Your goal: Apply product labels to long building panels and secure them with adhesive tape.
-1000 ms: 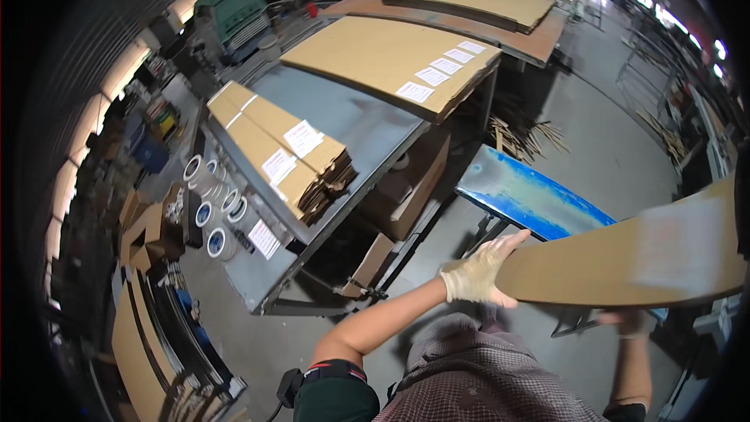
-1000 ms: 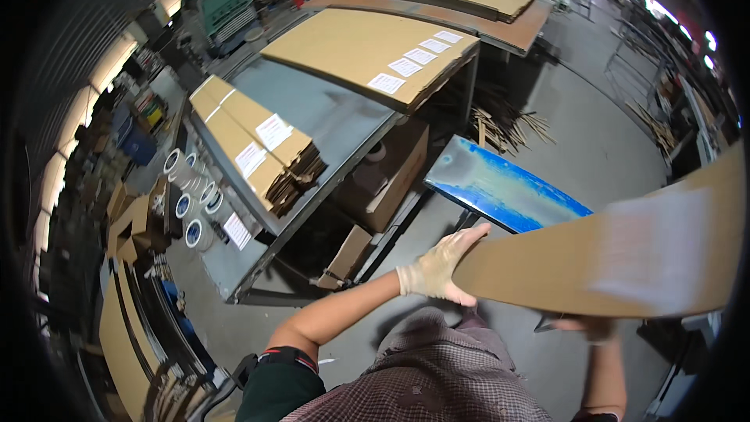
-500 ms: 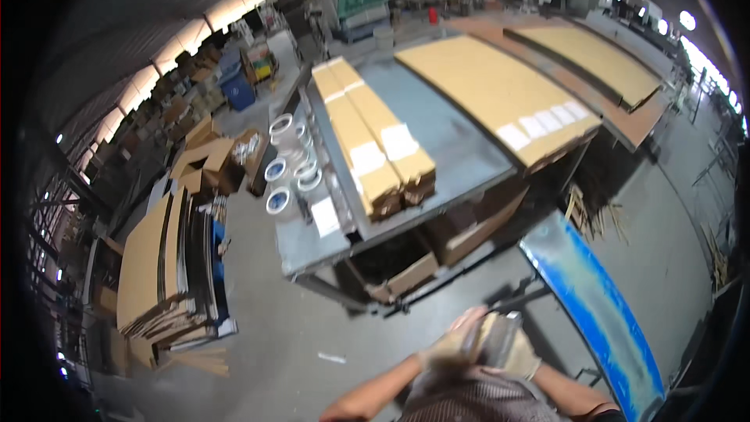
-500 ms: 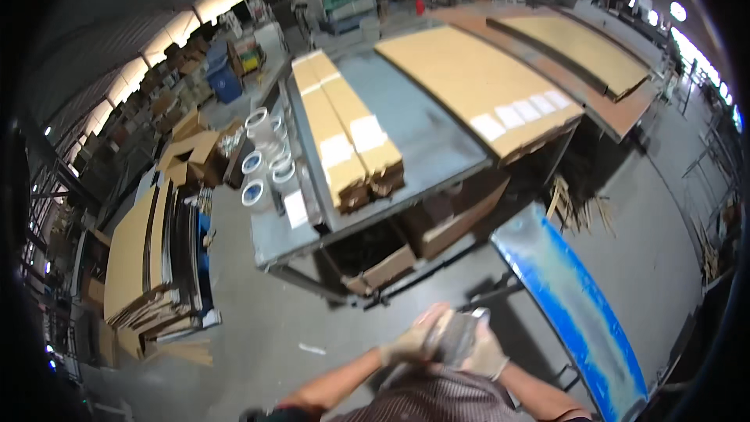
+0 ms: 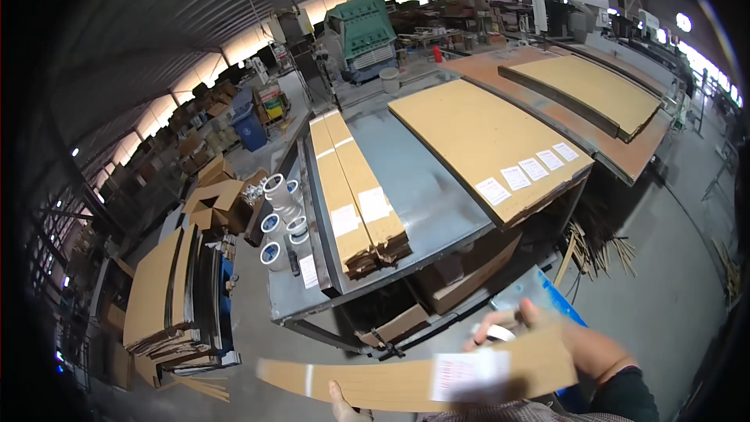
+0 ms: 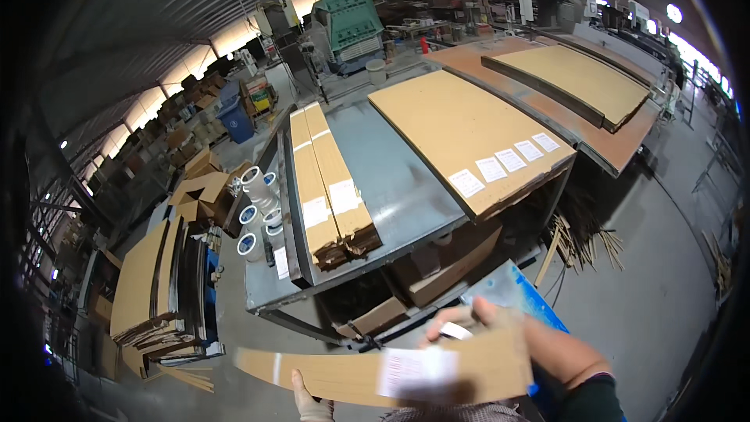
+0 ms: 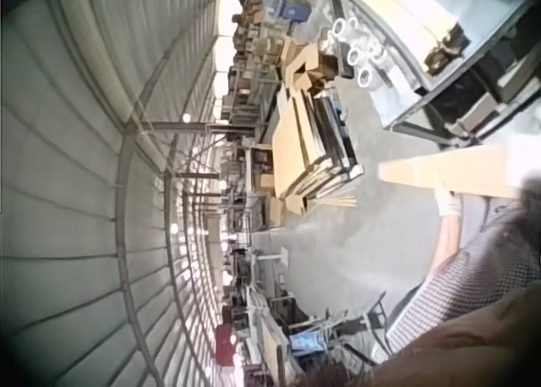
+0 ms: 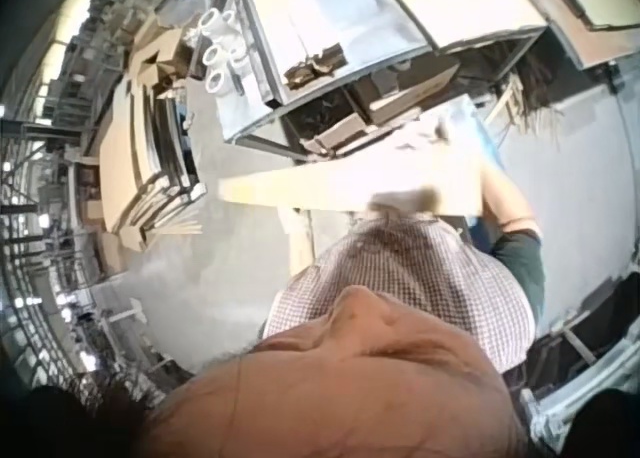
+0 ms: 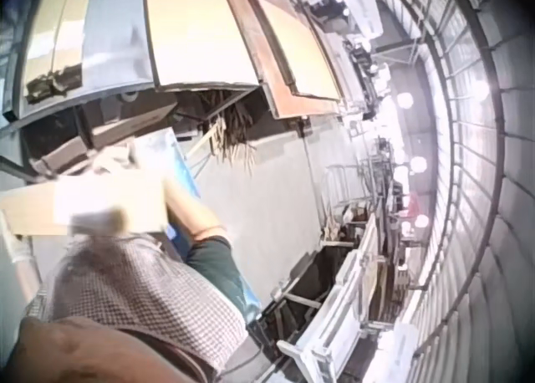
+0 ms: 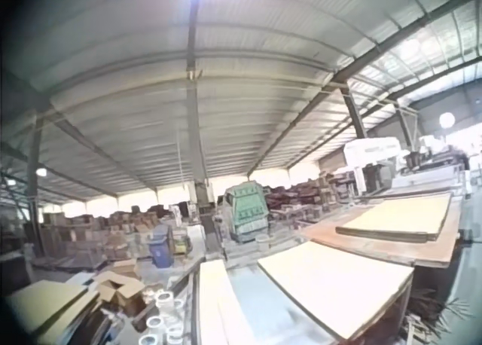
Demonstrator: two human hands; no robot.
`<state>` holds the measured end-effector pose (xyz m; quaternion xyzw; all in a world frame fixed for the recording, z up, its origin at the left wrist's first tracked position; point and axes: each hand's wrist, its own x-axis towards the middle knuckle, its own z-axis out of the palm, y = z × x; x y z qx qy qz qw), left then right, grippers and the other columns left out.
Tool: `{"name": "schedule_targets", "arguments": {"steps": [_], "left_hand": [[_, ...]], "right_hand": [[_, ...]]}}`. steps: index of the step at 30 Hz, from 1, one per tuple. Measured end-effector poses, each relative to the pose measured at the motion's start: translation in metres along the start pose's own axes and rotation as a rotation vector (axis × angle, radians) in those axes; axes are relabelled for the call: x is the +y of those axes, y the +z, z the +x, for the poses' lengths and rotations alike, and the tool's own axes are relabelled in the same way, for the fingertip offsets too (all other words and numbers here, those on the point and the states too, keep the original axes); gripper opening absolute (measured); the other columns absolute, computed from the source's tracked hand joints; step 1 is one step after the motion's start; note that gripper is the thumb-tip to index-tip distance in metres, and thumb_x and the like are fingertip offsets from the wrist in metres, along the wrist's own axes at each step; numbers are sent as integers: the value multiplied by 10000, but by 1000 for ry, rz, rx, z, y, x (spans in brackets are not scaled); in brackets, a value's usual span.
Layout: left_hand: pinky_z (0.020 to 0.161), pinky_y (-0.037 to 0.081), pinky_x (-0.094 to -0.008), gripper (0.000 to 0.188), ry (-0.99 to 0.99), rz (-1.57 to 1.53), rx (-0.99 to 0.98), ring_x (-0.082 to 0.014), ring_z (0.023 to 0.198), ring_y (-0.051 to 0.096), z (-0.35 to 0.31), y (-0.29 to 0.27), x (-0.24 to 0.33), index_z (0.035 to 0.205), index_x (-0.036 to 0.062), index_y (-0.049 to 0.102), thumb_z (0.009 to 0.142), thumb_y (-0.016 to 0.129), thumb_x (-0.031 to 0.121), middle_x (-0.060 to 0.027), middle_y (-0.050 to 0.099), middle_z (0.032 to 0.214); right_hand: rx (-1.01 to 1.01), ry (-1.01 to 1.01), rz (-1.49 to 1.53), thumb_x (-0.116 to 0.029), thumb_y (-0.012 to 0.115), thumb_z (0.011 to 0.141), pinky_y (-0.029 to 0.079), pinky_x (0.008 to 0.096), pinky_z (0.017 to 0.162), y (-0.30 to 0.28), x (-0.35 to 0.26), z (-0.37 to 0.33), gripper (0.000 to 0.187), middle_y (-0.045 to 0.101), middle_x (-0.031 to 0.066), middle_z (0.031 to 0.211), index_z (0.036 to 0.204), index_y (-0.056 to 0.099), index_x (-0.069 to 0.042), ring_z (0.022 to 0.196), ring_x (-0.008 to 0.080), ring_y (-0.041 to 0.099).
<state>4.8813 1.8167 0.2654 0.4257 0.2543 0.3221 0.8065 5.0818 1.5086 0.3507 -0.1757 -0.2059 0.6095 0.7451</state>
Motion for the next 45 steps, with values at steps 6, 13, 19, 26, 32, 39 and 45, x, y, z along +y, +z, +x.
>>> {"name": "schedule_targets", "arguments": {"steps": [6,13,19,26,32,39,45], "left_hand": [[874,542,-359,479,363,225,-64,-204,1041,613,121,152,0,1395,34,382,988,570,203,-97,584,1195],[988,442,-395,452,504,854,-592,-324,1104,582,325,250,-60,1333,23,535,940,616,231,-195,618,1141],[891,451,-478,412,861,1311,-636,-373,1023,561,346,237,-99,1126,70,634,788,720,289,-181,613,1069],[886,447,-474,468,803,1283,-770,-387,1029,549,354,249,-99,1164,41,609,775,732,271,-180,598,1096],[855,496,-312,508,323,378,-726,-196,988,580,267,289,-116,1403,29,384,924,547,-19,-150,520,1198],[960,498,-436,815,-738,381,-808,-333,1203,542,198,346,-307,1552,192,-104,1027,478,415,-240,391,1434],[974,445,-396,866,-403,422,-263,-238,1110,544,178,402,-388,1510,86,160,906,709,377,-183,476,1338]], "right_hand": [[252,203,-1306,-349,783,810,370,335,1064,-62,-5,-29,839,501,161,1341,1472,363,-52,1253,265,498],[645,-349,-1240,-271,786,814,380,330,1071,-147,-119,90,813,542,174,1350,1448,388,46,1253,207,503],[756,-427,-1311,-341,800,797,402,342,1058,-291,-216,211,777,578,195,1328,1396,474,31,1248,245,529],[685,116,-1530,-486,732,816,476,383,957,-364,-244,244,674,664,202,1199,1303,570,-50,1096,315,639],[1019,-158,-1777,-422,602,920,504,426,888,-216,-181,131,526,651,225,1148,1303,555,-65,1058,362,631],[1500,976,-1100,-728,680,712,498,409,917,-170,-43,-191,822,689,218,1093,1122,695,-16,1033,351,657],[1536,826,-1000,-768,651,703,506,392,903,-178,-56,-241,881,713,200,1047,1138,702,-3,996,333,686]]}}
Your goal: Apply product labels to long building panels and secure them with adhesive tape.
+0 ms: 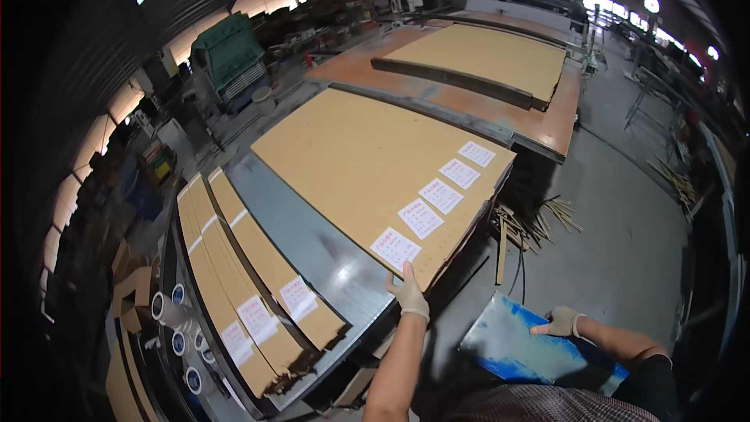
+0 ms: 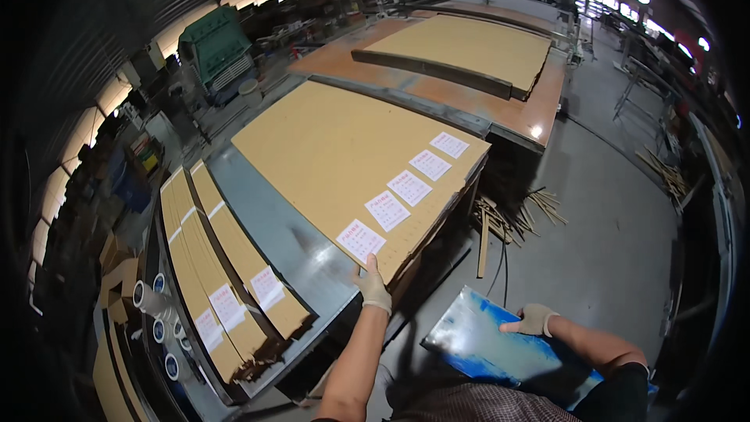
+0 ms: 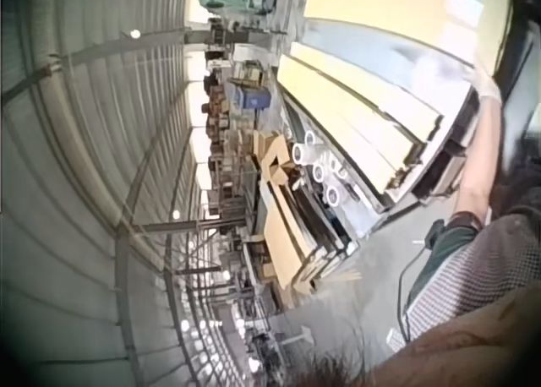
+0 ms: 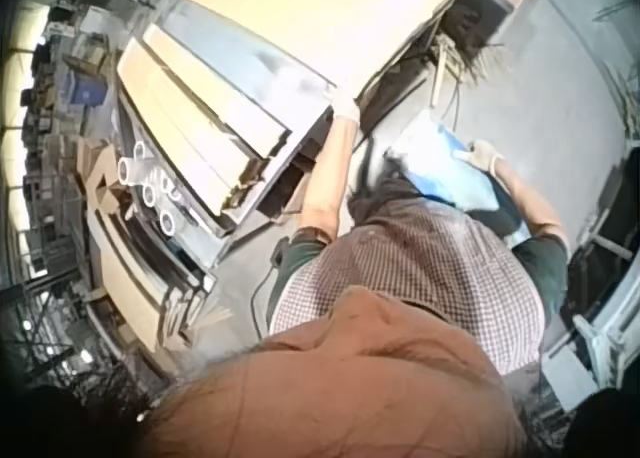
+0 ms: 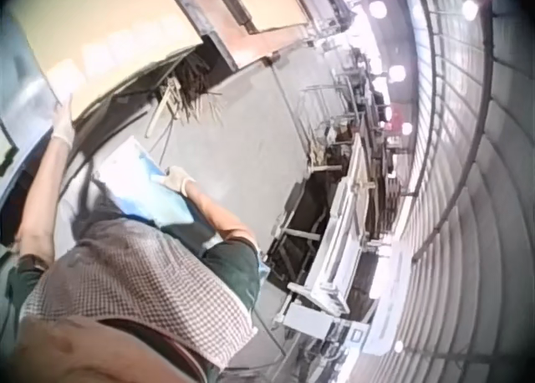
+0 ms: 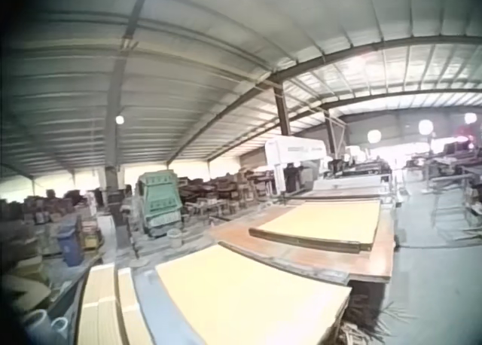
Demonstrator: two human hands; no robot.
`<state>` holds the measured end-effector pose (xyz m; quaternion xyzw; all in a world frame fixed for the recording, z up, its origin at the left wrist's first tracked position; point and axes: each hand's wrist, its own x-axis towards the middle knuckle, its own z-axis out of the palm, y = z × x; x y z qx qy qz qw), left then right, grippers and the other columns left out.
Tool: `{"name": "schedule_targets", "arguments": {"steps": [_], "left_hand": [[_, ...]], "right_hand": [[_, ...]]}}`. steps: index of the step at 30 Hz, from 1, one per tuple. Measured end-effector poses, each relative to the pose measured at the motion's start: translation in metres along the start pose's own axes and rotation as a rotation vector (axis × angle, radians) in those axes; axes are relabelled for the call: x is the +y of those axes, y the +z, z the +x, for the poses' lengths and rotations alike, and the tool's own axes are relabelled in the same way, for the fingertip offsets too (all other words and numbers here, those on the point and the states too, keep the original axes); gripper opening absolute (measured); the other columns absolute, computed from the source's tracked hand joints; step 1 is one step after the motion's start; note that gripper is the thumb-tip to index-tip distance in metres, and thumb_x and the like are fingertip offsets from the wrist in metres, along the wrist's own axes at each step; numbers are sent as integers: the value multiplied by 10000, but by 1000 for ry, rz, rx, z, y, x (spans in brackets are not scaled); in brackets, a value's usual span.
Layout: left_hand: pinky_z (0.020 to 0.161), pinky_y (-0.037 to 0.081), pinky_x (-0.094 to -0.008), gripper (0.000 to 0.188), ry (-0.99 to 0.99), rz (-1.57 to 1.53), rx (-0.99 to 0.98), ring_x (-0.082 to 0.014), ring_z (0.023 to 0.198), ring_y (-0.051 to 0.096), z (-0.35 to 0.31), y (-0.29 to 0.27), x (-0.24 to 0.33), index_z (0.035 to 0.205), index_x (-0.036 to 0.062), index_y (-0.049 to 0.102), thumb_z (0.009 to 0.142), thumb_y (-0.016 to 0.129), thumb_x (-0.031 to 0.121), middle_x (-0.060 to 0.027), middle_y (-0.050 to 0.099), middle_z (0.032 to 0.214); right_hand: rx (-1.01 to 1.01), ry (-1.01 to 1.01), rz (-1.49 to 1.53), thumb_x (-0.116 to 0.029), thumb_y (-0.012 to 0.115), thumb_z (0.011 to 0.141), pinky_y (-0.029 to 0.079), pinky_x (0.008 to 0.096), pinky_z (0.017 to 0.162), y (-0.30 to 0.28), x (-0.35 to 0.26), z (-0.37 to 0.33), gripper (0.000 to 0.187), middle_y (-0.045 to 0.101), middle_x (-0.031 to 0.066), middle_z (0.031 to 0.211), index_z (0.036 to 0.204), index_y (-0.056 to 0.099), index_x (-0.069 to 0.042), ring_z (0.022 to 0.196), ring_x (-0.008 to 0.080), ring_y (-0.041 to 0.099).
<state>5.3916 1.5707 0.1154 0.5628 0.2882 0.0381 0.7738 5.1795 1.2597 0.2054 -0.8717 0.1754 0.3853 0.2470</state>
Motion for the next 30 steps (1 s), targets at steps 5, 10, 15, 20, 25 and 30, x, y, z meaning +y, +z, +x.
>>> {"name": "schedule_targets", "arguments": {"steps": [5,10,15,20,25,30], "left_hand": [[949,466,-336,682,-34,4,-13,-220,1097,552,-85,-9,-1,1351,11,304,895,732,282,-183,531,1229],[980,442,-365,669,-19,189,-70,-258,1092,581,-161,-11,-12,1334,-9,274,907,717,254,-241,540,1227],[986,424,-364,725,562,434,49,-237,1044,572,-174,-28,6,1364,-12,293,857,765,204,-177,580,1124],[720,502,-266,174,199,38,-490,-121,771,601,-206,-23,58,1020,-9,623,920,669,126,-43,626,863],[701,516,-291,178,-162,-200,-449,-126,687,574,-139,-82,24,836,58,581,971,618,168,-32,586,748],[910,504,-331,435,195,98,-756,-193,1036,616,-63,-65,-75,1221,37,582,958,632,379,-76,658,1097]], "right_hand": [[-83,-98,-254,-826,559,719,501,418,904,-26,6,26,940,698,244,1054,1125,703,10,1020,360,675],[50,-336,-333,-679,601,781,490,446,897,-68,-27,29,841,678,256,1038,1294,579,-13,1002,398,652],[-239,-910,40,-221,551,858,500,418,859,-117,-121,-4,686,642,239,1110,1499,344,-89,911,352,655],[-788,-309,400,-340,624,912,517,347,807,-92,-199,-25,536,685,145,982,1395,526,-130,870,276,668],[-107,-877,-410,-386,617,885,522,383,865,-158,-193,71,390,711,132,1118,1151,705,-116,1004,286,685],[-325,-1033,-193,-294,618,884,486,381,952,-29,-137,206,399,665,176,1209,1220,658,-81,1117,287,644]]}}
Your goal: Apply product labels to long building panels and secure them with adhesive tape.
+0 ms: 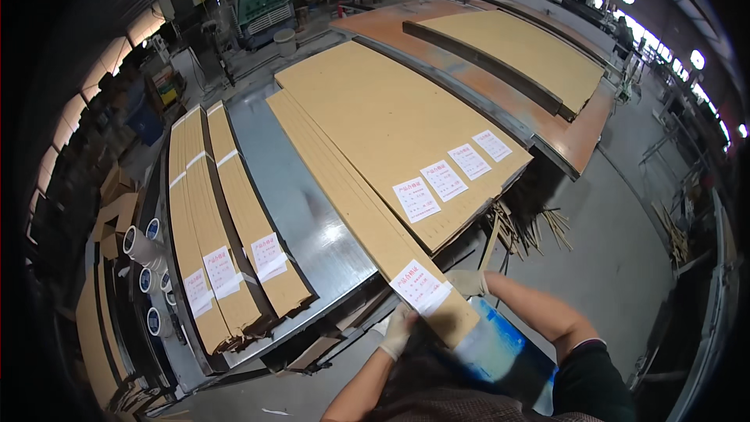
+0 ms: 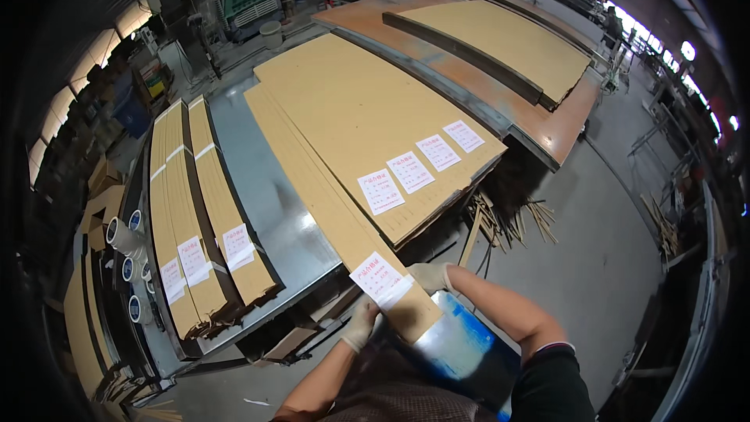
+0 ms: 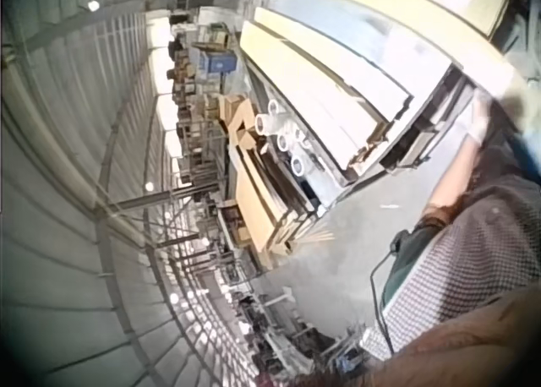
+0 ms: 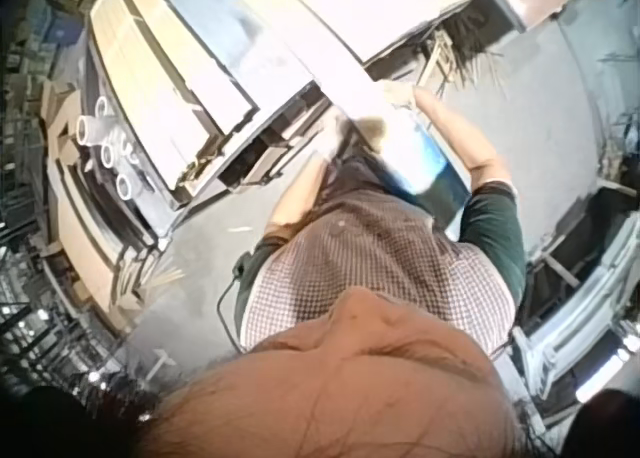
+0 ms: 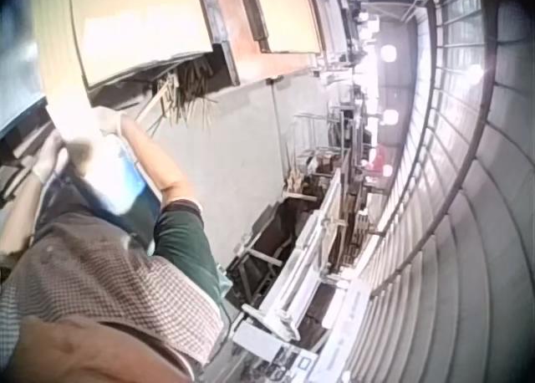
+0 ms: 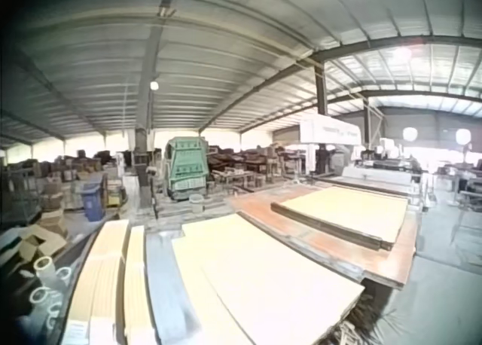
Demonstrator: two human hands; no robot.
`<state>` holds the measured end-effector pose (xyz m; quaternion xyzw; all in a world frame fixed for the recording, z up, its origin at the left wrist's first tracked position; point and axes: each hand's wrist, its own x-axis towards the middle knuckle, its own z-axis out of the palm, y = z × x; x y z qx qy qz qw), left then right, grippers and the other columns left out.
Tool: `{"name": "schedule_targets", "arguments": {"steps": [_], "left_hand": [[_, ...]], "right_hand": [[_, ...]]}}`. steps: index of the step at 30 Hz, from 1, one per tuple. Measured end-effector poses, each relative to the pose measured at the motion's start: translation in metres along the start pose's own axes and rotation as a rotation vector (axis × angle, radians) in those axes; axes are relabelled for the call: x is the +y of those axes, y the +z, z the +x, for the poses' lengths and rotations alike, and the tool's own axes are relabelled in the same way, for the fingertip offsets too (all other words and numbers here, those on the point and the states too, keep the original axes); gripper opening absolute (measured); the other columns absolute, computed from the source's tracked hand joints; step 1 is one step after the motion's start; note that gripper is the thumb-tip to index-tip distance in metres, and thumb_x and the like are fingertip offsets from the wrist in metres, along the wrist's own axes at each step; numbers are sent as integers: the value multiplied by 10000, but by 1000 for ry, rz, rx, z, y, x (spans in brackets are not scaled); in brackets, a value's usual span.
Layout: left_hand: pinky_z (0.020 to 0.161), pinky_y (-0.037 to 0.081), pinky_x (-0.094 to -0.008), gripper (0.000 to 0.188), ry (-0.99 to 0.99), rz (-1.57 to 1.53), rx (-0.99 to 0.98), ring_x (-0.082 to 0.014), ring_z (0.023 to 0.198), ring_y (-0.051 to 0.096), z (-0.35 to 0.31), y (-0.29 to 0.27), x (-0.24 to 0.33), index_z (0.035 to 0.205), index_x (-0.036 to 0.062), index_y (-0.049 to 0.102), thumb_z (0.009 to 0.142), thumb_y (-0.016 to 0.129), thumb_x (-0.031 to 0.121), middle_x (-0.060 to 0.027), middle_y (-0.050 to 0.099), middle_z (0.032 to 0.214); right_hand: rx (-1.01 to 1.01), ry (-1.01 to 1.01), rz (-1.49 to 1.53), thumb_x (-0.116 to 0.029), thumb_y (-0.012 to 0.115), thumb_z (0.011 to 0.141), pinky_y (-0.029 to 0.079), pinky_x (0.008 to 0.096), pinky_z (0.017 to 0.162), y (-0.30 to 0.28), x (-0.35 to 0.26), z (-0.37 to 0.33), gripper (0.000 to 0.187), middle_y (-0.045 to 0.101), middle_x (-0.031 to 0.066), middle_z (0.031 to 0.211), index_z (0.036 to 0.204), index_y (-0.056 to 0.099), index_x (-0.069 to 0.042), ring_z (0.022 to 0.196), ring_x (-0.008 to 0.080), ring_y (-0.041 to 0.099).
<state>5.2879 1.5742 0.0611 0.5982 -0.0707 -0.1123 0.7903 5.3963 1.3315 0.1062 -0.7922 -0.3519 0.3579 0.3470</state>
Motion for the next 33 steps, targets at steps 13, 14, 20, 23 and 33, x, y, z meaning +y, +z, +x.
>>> {"name": "schedule_targets", "arguments": {"steps": [13,14,20,23,33], "left_hand": [[663,491,-275,179,-230,76,-116,-126,748,590,-25,-33,129,1010,49,657,919,626,199,-8,634,863],[576,475,-281,114,-85,277,-117,-115,619,569,-24,-27,152,867,48,674,885,647,157,13,610,710],[658,478,-401,273,397,783,5,-285,767,638,26,35,107,921,68,655,737,789,218,-91,649,824],[848,463,-459,578,407,904,107,-337,989,600,27,44,119,1131,86,573,664,855,277,-110,616,1047],[850,515,-379,328,-129,95,530,-224,825,634,17,-8,53,1069,36,588,915,682,310,-126,596,938]], "right_hand": [[666,134,-331,-229,783,604,405,456,924,29,-172,-10,334,519,113,998,876,606,-149,1038,357,480],[682,99,-305,-228,779,630,398,452,949,28,-174,-13,380,524,116,1025,968,617,-163,1080,372,467],[283,50,-55,-410,638,847,468,466,877,-50,-180,-34,537,632,176,1057,1340,515,-238,1053,403,580],[76,305,-383,-464,518,914,517,491,778,-75,-216,-38,448,685,207,835,1307,565,-255,811,413,662],[287,320,-266,-233,532,900,511,467,778,-29,-112,-16,240,703,173,923,1015,696,-102,889,372,669]]}}
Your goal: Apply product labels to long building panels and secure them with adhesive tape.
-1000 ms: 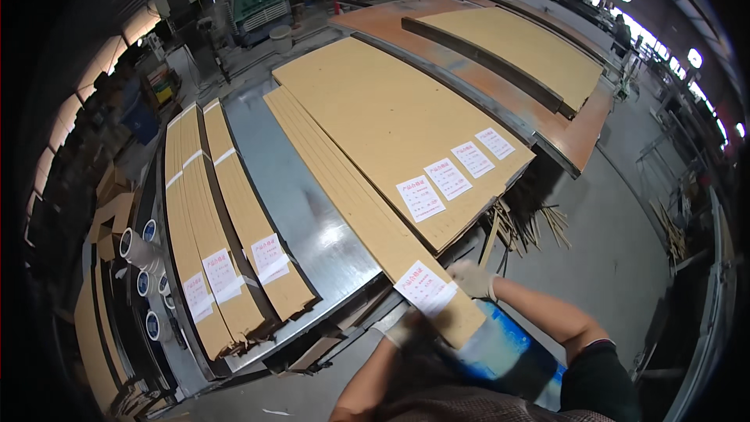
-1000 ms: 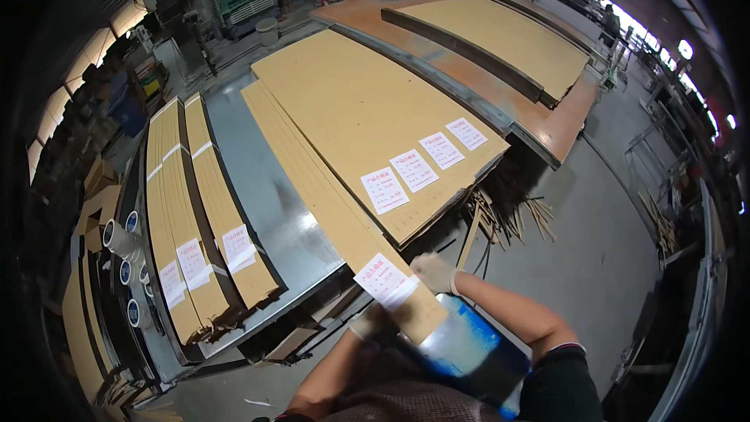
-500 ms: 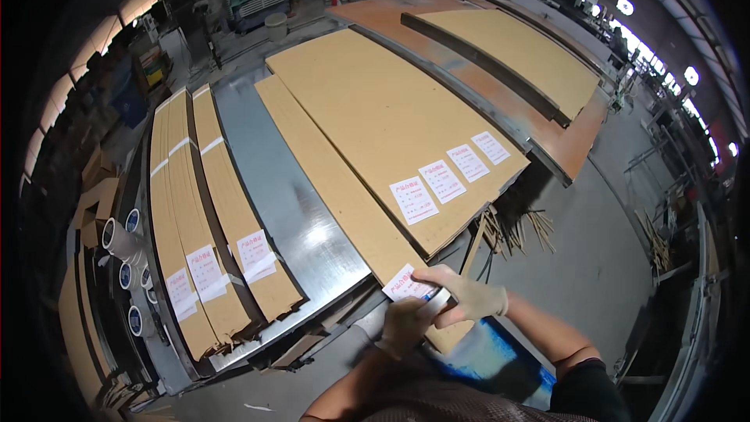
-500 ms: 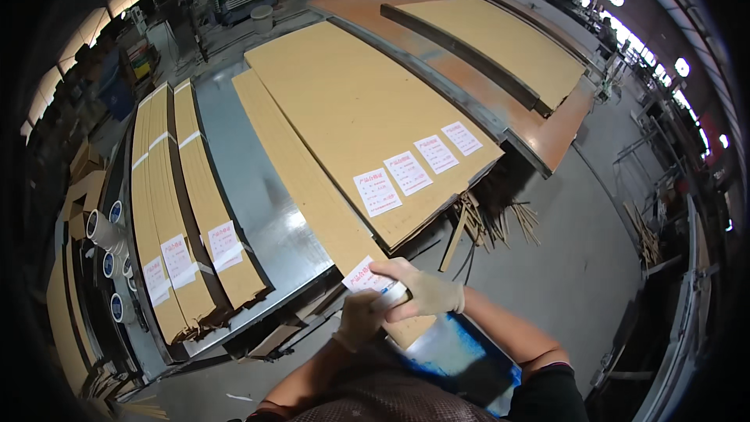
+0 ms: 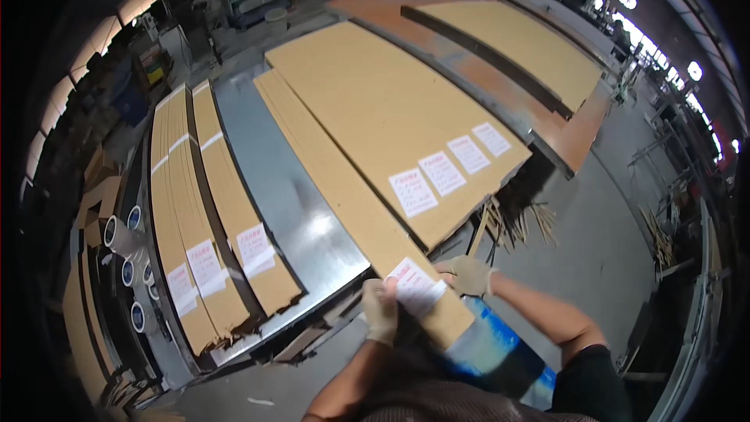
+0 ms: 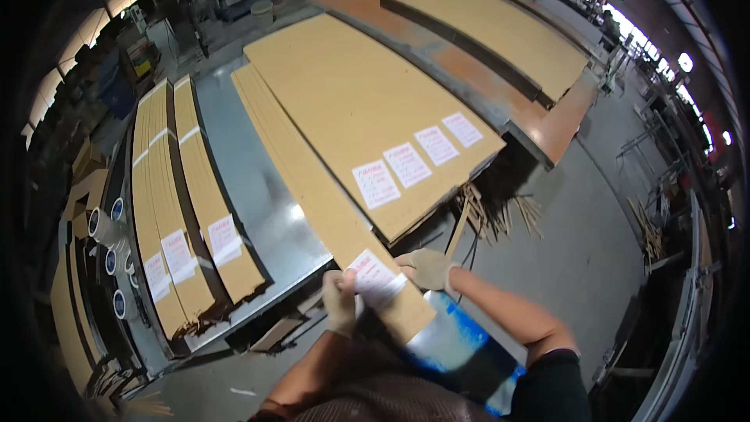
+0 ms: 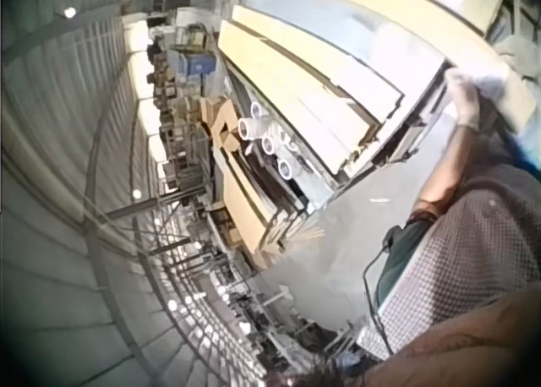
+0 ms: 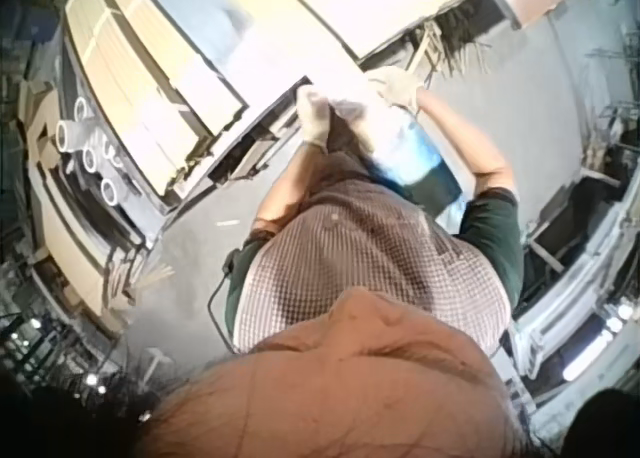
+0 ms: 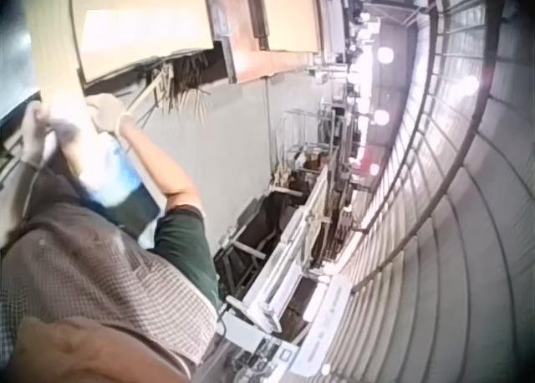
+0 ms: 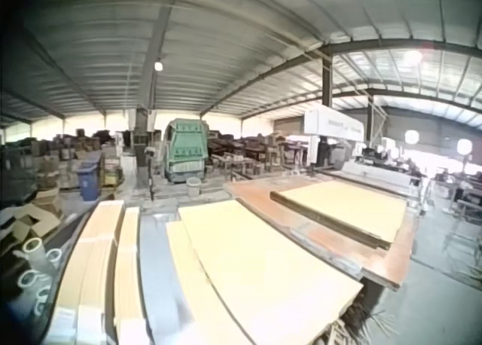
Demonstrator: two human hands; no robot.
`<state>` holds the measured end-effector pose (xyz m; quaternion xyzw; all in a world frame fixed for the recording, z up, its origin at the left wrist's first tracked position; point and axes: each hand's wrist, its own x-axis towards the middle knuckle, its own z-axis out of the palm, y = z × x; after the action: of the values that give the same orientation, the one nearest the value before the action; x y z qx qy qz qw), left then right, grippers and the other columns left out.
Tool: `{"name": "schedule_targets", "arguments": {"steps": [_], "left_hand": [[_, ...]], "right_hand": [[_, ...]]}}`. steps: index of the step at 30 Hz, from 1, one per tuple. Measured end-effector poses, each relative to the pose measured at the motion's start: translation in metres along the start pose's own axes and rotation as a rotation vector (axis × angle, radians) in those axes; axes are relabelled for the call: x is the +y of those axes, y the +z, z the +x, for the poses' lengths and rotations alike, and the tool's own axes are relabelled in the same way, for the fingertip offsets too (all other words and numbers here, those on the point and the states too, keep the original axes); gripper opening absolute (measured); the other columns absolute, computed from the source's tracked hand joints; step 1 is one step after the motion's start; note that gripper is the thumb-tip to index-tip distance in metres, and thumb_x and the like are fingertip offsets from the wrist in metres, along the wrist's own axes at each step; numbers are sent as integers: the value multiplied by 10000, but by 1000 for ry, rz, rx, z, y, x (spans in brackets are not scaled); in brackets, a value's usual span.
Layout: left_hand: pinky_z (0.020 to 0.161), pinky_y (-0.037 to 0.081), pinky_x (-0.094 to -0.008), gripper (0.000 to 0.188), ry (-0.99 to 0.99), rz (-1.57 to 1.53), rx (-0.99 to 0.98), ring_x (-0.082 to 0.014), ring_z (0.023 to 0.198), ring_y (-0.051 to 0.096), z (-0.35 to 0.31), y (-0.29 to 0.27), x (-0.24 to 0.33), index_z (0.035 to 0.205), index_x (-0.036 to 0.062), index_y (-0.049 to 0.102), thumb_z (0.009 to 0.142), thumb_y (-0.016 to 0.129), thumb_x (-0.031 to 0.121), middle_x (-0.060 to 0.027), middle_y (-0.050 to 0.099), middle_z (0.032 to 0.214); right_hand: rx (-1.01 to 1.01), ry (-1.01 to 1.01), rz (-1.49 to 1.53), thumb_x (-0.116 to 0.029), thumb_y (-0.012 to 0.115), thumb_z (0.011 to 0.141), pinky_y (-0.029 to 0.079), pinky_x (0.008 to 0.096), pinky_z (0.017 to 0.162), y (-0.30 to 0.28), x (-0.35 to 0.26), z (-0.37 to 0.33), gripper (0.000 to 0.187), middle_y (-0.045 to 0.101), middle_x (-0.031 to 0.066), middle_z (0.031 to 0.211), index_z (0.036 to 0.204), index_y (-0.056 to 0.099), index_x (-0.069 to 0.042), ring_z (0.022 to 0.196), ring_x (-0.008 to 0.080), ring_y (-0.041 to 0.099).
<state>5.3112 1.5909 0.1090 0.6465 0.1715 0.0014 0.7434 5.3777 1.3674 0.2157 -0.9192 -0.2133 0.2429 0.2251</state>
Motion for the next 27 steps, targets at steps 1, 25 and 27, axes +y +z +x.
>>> {"name": "schedule_targets", "arguments": {"steps": [1,25,27], "left_hand": [[843,517,-365,330,-88,137,-184,-224,909,631,-31,2,33,1078,39,618,894,698,301,-119,636,980],[647,498,-272,215,-227,-184,-558,-142,716,597,-60,-24,55,956,20,634,988,524,201,-73,630,834],[735,523,-293,331,-306,-148,-590,-137,826,626,-42,-14,-19,1126,5,647,973,543,279,-81,665,973]], "right_hand": [[-197,4,-233,-194,540,894,507,467,727,-22,-12,-11,227,692,192,906,1037,693,-107,862,385,663],[-17,-234,-142,-349,620,924,538,389,773,-66,50,-14,320,732,105,891,1127,718,-122,842,304,689],[-122,-211,64,-281,620,916,517,386,826,5,68,8,276,730,135,961,1084,728,-90,912,303,681]]}}
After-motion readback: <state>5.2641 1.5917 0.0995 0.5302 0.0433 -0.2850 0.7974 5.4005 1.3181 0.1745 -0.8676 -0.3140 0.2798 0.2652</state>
